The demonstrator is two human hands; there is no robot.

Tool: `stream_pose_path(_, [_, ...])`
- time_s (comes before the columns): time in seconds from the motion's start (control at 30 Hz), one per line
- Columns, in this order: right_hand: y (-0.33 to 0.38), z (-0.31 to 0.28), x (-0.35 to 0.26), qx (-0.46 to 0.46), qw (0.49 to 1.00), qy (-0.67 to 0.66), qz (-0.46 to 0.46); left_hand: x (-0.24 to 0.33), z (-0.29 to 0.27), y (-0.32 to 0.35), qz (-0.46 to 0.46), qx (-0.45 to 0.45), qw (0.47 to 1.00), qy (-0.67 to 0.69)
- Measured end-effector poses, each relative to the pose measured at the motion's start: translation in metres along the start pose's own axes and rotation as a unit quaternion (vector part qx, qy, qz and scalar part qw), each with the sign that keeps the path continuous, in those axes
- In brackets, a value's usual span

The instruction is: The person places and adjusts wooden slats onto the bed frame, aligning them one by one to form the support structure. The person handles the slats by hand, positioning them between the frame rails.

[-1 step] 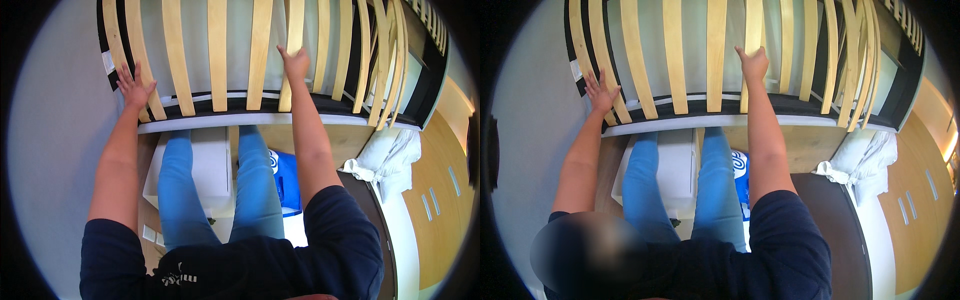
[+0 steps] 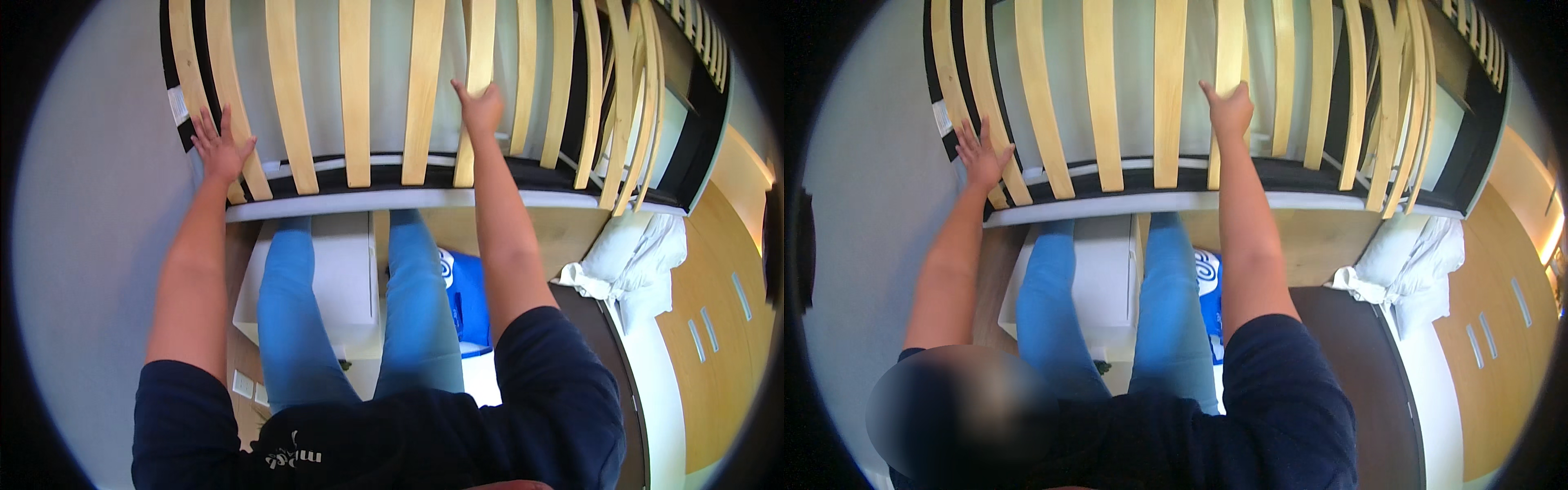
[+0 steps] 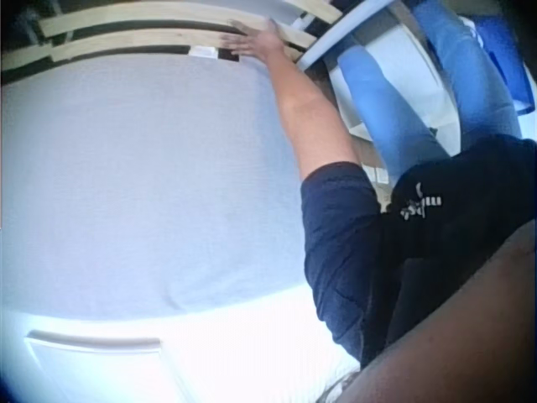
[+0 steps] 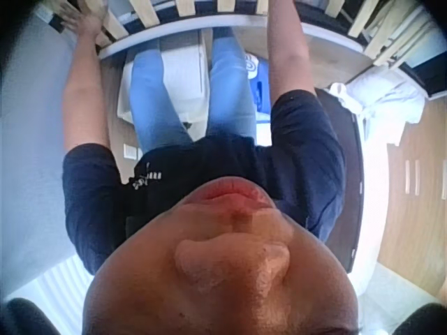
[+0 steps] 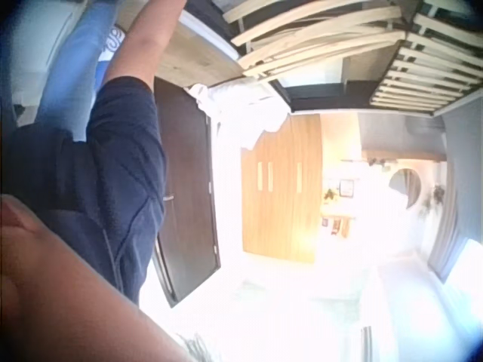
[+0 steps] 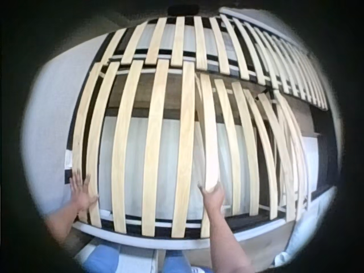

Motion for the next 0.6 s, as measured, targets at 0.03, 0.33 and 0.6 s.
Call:
stream_pose_path(0.03, [-0.002, 0.001, 0.002, 0.014, 1.000, 0.008, -0.013, 0.001, -0.002, -0.001, 0.003, 0.011, 1.000, -0.001])
stream_pose_path(0.33, [-0.083, -0.017, 0.029, 0.037, 0.985, -0.143, -0.085, 0.023, -0.037, 0.005, -0.090, -0.040, 0.995, -0.032])
stream_pose_path(0.6, [-0.152, 0.027, 0.039, -0.178, 0.979, -0.073, -0.072, 0.041, -0.047, -0.004, -0.119, 0.024, 0.992, -0.038])
Point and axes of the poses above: each hand's wrist, its own y-axis away from the middle knuckle, its own z-axis out of the palm, x = y × z, the point moved 6 cm from there along -y, towards the middle knuckle, and after that the axes turned 14 degrees about -x, right-handed, at the moved point
